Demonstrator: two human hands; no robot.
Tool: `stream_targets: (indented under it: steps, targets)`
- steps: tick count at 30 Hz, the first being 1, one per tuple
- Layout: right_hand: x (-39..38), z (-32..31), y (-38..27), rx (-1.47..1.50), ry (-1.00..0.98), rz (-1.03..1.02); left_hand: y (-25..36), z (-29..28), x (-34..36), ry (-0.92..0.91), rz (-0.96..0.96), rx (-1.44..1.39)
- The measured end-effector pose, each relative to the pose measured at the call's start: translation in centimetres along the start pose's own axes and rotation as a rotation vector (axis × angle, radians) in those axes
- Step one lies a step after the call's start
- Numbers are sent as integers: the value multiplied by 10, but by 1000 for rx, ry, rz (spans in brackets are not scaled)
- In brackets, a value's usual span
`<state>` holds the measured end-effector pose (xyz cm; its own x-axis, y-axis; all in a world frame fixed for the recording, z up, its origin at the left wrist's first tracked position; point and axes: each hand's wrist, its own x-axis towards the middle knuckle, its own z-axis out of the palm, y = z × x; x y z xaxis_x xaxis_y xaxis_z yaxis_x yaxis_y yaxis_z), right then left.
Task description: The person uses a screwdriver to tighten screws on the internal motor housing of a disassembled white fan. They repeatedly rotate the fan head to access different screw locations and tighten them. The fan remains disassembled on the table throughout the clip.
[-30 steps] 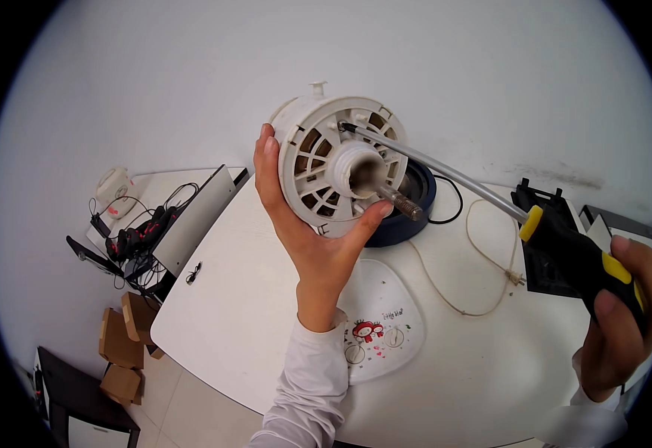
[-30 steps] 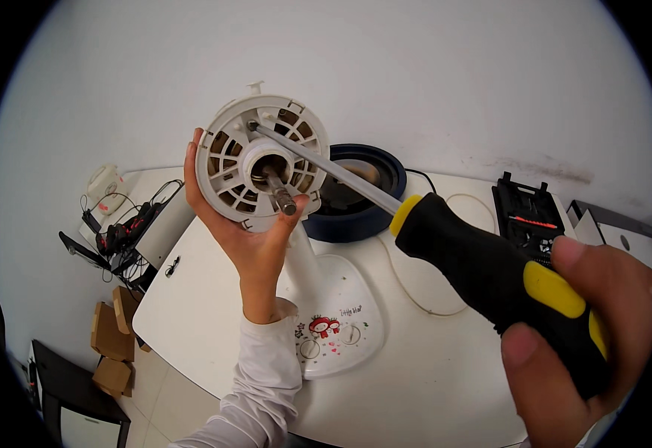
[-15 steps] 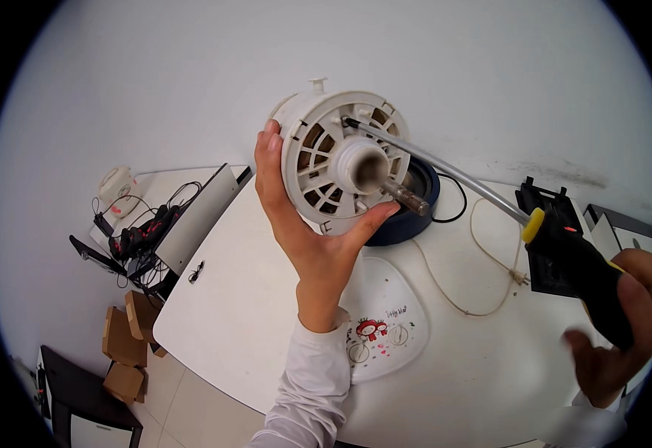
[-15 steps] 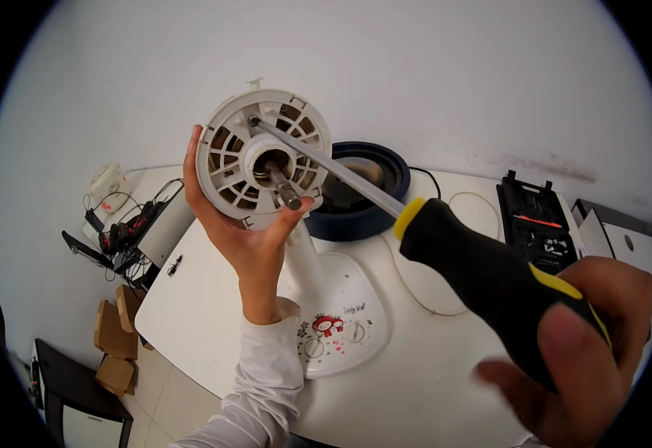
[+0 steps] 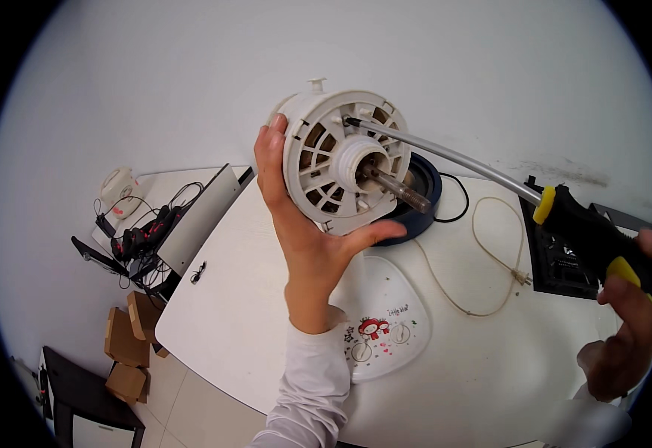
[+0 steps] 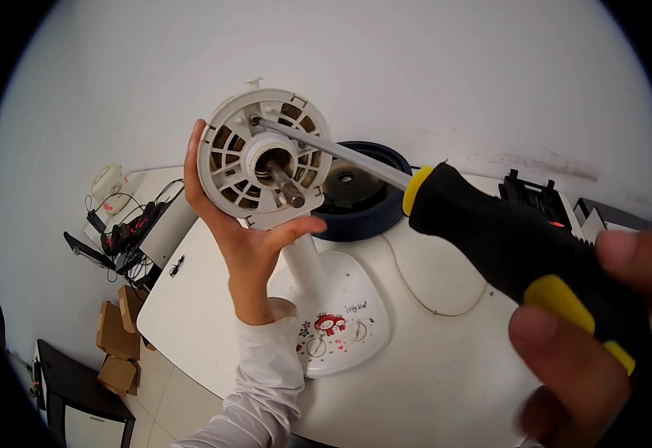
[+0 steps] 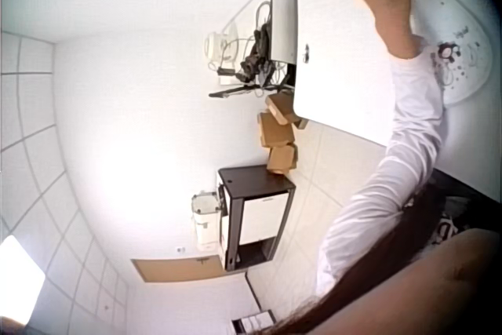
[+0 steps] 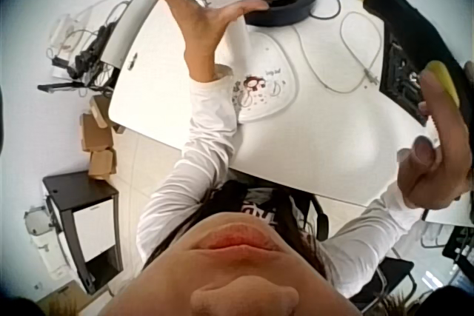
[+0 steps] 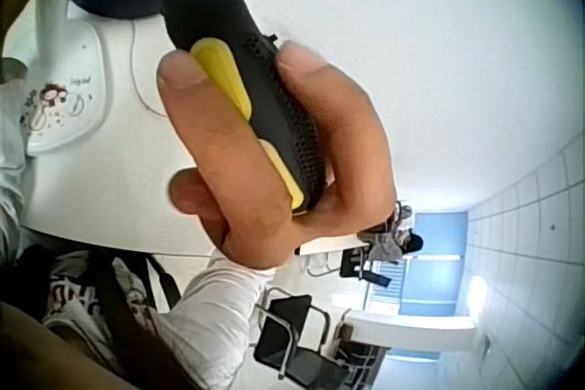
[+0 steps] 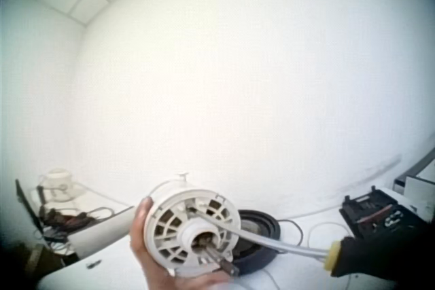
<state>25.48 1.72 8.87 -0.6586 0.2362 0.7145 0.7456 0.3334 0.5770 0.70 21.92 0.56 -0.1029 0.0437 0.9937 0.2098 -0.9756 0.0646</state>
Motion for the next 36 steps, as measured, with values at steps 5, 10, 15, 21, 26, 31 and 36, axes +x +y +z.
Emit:
stream_targets:
  steps: [5, 10, 15, 21, 26, 31, 36]
  targets:
    - [2, -1, -22, 46, -68, 131, 2, -18, 6, -209, -61, 66]
    - [3, -4, -27, 73, -75, 207, 5, -29, 9, -233, -86, 129]
    - [-4, -8, -23, 132, -16, 360, 11, -26, 10, -190, -107, 50]
    - [-17, 6, -26, 379, 281, 645, 9, -33, 17, -297, -74, 272]
    - [-20, 40, -46, 785, 572, 635, 10, -37, 26, -383, -19, 378]
    - [-18, 55, -69, 737, 727, 760, 11, -41, 34, -444, 36, 432]
    - [-20, 59, -69, 662, 750, 844, 10, -46, 38, -405, 41, 379]
